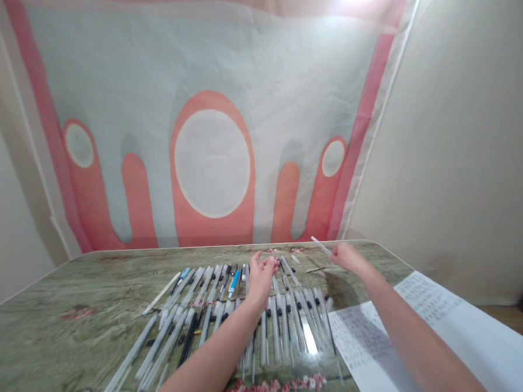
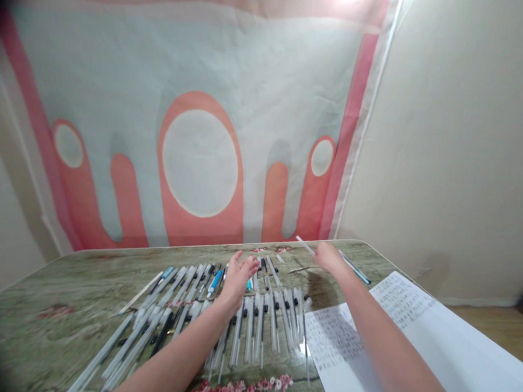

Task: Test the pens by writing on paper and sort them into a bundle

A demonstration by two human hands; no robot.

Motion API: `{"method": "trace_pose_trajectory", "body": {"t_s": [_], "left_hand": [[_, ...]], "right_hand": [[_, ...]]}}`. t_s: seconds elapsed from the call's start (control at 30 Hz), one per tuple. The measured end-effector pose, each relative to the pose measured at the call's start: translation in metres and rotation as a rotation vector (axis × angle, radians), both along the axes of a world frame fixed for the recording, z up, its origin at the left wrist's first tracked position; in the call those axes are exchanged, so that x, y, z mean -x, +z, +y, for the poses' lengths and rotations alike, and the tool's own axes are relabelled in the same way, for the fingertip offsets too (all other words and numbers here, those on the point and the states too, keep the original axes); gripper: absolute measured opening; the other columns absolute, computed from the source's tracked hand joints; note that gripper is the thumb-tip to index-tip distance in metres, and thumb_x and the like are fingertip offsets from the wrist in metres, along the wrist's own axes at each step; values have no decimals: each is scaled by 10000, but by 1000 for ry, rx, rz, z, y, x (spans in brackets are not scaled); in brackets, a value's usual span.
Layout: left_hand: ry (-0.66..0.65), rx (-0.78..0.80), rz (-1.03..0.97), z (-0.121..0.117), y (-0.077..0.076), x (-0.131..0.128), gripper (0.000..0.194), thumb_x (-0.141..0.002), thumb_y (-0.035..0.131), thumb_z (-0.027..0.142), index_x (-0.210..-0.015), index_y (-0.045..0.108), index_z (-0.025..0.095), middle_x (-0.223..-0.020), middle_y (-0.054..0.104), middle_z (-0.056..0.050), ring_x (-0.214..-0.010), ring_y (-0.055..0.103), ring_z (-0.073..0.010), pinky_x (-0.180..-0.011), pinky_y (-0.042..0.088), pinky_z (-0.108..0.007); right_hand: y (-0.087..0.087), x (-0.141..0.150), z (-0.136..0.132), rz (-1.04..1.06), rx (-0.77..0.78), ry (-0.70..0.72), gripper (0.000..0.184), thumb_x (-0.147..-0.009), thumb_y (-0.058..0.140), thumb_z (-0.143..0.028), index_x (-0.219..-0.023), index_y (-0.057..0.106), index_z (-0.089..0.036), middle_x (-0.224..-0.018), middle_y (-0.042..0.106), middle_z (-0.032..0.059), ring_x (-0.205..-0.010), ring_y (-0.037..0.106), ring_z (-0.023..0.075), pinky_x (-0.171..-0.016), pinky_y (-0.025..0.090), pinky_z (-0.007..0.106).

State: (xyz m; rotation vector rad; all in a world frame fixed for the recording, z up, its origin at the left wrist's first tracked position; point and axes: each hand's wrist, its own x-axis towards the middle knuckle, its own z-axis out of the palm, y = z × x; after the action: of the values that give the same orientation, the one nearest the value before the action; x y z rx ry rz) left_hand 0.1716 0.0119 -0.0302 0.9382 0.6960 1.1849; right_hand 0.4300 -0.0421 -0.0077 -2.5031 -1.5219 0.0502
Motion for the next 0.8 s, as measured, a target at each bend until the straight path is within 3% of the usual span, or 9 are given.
{"method": "trace_pose_trajectory", "body": {"t_s": [0.13,0.3,0.5,0.67,0.8], "left_hand": [[-8,-27,51,-1,1,0,410,-725,582,139,-1082,382,159,-962,576,-108,-748,605,-123,-697,469,-266],[0,-33,124,-1,1,1,374,-696,561,94,-1038,421,153,-946,574,-96,-702,592,-107,-621,445,-225],[12,-24,163,-1,2,2,380,-663,581,103,-1016,451,155,-945,572,-89,-689,583,-107,-591,419,-217],[-2,-24,184,-2,4,2,363,-655,588,121,-997,471,156,-940,584,-90,-687,580,-108,-577,409,-209],[-147,-30,261,-13,8,2,271,-671,593,176,-933,529,153,-871,610,-78,-637,572,-101,-550,396,-198]], "right_hand": [[-17,-45,-14,-32,96,-178,207,-674,527,-126,-801,660,-31,-882,638,255,-808,616,290,-605,417,295],[-30,-73,-23,-20,176,-302,255,-645,568,-118,-876,663,-66,-932,636,235,-848,614,290,-643,439,304],[-33,-84,-23,7,210,-362,389,-551,670,-143,-934,650,-75,-952,632,219,-859,612,294,-656,460,316],[-30,-82,-26,14,192,-403,347,-599,633,-127,-941,649,-76,-955,627,222,-875,610,297,-673,463,340],[-26,-74,-27,5,163,-424,301,-654,578,-120,-944,649,-83,-961,621,235,-884,605,304,-678,455,366]]}}
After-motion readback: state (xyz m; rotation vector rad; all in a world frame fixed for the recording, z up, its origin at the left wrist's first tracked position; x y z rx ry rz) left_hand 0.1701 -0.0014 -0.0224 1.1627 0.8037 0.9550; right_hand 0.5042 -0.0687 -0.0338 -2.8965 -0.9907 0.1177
